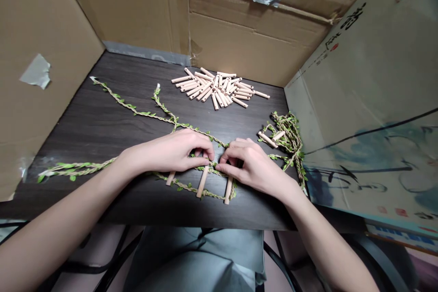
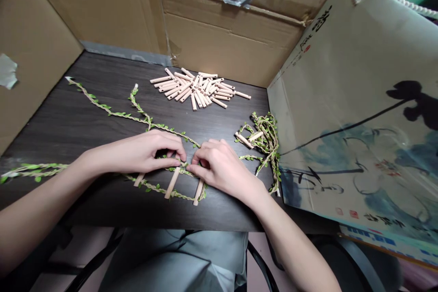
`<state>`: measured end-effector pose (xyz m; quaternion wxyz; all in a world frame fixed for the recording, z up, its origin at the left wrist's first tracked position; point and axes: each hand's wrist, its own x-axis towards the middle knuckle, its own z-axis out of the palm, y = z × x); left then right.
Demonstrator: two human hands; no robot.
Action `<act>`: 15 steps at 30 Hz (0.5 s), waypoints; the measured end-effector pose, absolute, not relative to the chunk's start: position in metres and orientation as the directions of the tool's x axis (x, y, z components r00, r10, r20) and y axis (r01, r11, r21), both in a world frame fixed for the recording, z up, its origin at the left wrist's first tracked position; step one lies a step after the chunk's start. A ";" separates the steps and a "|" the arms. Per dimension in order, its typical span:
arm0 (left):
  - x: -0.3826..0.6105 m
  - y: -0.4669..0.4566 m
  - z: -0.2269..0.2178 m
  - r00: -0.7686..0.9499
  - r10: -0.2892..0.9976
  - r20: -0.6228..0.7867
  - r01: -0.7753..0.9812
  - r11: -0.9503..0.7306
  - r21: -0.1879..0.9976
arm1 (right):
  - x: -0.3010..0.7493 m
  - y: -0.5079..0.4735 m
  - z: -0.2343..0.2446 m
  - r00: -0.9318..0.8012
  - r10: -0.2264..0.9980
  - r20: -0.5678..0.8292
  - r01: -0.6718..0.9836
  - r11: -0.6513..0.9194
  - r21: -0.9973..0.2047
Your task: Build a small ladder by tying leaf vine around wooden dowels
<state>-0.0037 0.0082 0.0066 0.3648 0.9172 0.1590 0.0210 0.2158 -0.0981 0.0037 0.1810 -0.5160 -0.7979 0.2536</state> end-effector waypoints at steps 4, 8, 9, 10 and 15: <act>-0.004 0.008 0.006 0.949 0.307 -0.073 0.273 -0.682 0.678 | 0.228 -0.097 0.016 -0.263 0.964 0.032 0.731 0.220 -0.645; -0.004 0.007 0.007 0.946 0.315 -0.072 0.281 -0.693 0.664 | 0.242 -0.097 0.024 -0.151 0.984 -0.100 0.781 0.056 -0.622; -0.004 0.007 0.008 0.945 0.319 -0.070 0.283 -0.695 0.660 | 0.244 -0.097 0.024 -0.143 0.981 -0.133 0.790 0.033 -0.612; -0.004 0.007 0.009 0.944 0.325 -0.064 0.284 -0.697 0.658 | 0.245 -0.096 0.023 -0.139 0.978 -0.158 0.798 0.016 -0.603; -0.004 0.007 0.009 0.926 0.375 0.036 0.274 -0.738 0.617 | 0.242 -0.093 0.016 -0.153 0.968 -0.198 0.803 0.005 -0.596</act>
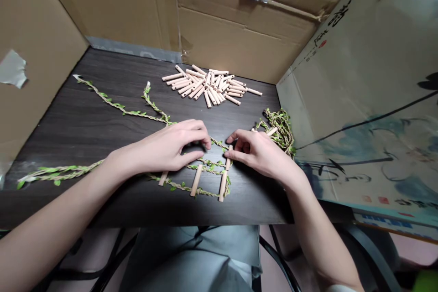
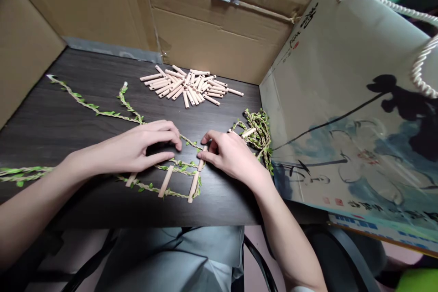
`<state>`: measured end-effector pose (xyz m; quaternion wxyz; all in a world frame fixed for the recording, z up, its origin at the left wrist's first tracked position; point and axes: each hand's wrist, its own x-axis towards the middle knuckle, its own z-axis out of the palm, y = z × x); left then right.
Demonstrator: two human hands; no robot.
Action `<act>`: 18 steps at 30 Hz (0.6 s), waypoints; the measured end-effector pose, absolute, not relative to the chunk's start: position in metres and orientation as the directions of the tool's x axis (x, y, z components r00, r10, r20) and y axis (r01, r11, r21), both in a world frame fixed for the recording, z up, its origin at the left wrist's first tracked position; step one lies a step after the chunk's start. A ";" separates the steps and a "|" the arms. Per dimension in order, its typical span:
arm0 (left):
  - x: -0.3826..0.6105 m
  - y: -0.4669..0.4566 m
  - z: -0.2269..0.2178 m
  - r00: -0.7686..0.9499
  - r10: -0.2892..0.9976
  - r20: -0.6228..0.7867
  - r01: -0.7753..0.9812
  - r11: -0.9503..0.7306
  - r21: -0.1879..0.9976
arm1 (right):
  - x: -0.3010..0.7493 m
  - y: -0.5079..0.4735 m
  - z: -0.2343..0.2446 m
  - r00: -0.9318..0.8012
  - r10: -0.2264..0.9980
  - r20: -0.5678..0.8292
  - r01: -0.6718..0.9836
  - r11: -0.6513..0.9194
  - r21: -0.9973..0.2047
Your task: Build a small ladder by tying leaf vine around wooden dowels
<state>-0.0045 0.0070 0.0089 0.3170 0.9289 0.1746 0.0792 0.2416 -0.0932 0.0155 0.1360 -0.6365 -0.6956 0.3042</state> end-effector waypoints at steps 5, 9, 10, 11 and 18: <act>-0.006 0.011 -0.002 0.912 0.393 0.121 0.298 -0.833 0.466 | 0.238 -0.092 0.012 -0.152 0.972 -0.177 0.776 0.006 -0.631; -0.006 0.013 -0.006 0.917 0.376 0.135 0.288 -0.856 0.430 | 0.237 -0.091 0.008 -0.119 0.978 -0.170 0.747 -0.025 -0.664; -0.006 0.013 -0.004 0.918 0.373 0.135 0.284 -0.856 0.433 | 0.237 -0.090 0.007 -0.111 0.979 -0.170 0.742 -0.032 -0.669; -0.006 0.012 -0.002 0.921 0.367 0.133 0.277 -0.854 0.439 | 0.236 -0.089 0.006 -0.105 0.980 -0.169 0.739 -0.037 -0.672; -0.005 0.005 0.006 0.962 0.265 0.060 0.202 -0.846 0.494 | 0.227 -0.091 0.014 -0.091 0.994 -0.067 0.802 0.033 -0.596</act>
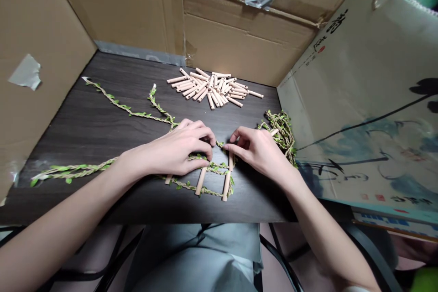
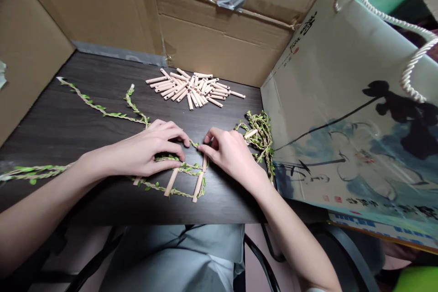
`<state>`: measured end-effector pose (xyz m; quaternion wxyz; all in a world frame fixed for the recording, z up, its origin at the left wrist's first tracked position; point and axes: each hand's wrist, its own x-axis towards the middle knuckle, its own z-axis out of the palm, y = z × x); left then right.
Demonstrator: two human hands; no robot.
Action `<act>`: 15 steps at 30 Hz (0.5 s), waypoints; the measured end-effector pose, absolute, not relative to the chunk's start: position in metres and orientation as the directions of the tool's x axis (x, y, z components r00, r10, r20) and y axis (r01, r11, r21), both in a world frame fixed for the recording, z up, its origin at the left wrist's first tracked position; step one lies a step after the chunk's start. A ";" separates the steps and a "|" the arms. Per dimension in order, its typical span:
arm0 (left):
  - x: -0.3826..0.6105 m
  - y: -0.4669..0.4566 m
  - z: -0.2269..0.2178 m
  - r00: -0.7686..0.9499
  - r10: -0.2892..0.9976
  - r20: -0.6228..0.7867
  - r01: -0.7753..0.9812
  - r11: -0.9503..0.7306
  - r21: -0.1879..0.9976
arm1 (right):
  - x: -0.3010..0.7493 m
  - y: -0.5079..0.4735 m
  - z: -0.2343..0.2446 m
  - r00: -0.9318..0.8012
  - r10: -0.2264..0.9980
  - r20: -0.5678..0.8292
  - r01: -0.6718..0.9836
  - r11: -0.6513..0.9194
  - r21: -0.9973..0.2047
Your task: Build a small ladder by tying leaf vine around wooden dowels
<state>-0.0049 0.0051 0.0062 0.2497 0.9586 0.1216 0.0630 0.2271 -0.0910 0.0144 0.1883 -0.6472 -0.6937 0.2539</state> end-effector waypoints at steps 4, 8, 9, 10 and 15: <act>-0.003 0.004 0.001 0.959 0.280 0.040 0.216 -0.816 0.536 | 0.213 -0.102 0.017 -0.293 0.956 0.011 0.825 0.259 -0.502; -0.003 0.005 0.003 0.942 0.335 -0.026 0.281 -0.742 0.608 | 0.204 -0.100 0.012 -0.391 0.921 -0.001 0.847 0.359 -0.392; -0.004 0.006 0.005 0.935 0.353 -0.032 0.296 -0.724 0.623 | 0.204 -0.096 0.011 -0.395 0.919 -0.009 0.839 0.357 -0.411; -0.005 0.007 0.007 0.928 0.371 -0.032 0.304 -0.707 0.638 | 0.204 -0.092 0.011 -0.402 0.916 -0.018 0.821 0.351 -0.451; -0.011 0.012 0.015 0.923 0.385 -0.019 0.283 -0.644 0.711 | 0.205 -0.080 0.009 -0.431 0.902 -0.034 0.663 0.291 -0.689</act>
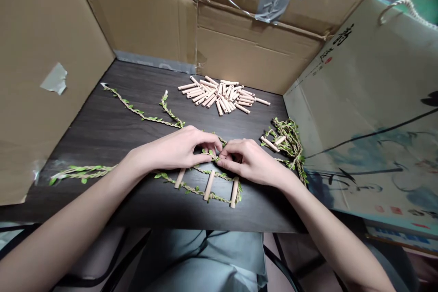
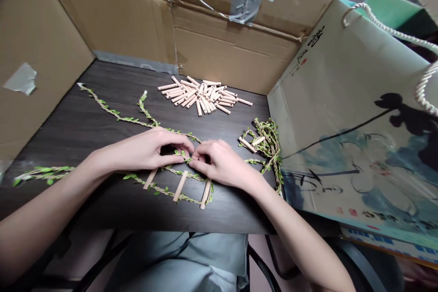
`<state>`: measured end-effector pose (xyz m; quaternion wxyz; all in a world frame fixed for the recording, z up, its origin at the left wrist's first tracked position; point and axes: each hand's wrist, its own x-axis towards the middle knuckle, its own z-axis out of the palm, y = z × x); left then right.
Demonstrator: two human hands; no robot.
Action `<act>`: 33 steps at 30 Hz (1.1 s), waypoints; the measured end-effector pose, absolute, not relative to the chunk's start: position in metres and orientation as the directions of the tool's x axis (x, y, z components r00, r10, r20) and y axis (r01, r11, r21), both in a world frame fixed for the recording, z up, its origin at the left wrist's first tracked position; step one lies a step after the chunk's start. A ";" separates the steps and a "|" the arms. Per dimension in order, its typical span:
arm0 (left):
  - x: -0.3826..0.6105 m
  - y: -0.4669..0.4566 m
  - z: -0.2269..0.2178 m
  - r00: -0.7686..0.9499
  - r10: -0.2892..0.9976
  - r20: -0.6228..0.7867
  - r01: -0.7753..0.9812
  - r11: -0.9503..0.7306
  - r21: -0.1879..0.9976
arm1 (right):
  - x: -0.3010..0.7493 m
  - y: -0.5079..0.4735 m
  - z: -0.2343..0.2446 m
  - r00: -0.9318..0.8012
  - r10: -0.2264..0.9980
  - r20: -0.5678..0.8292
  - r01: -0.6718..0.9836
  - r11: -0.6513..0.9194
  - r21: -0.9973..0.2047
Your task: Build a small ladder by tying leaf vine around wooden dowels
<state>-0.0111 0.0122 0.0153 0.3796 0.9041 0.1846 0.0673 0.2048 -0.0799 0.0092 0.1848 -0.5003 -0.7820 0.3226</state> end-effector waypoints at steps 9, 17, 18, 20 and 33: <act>-0.006 0.013 0.006 0.906 0.422 0.024 0.252 -0.584 0.771 | 0.207 -0.091 0.001 -0.260 0.947 0.189 0.658 0.317 -0.683; -0.005 0.018 -0.002 0.889 0.457 0.004 0.179 -0.357 0.917 | 0.195 -0.099 -0.003 -0.242 0.931 0.274 0.640 0.366 -0.676; -0.005 0.019 -0.002 0.894 0.449 -0.009 0.178 -0.337 0.925 | 0.194 -0.099 -0.004 -0.233 0.931 0.280 0.640 0.364 -0.677; -0.007 0.021 0.001 0.902 0.430 -0.040 0.185 -0.301 0.935 | 0.191 -0.100 -0.006 -0.207 0.937 0.281 0.641 0.347 -0.685; -0.010 0.022 -0.003 0.900 0.430 -0.075 0.175 -0.198 0.964 | 0.185 -0.104 -0.007 -0.112 0.942 0.316 0.669 0.307 -0.677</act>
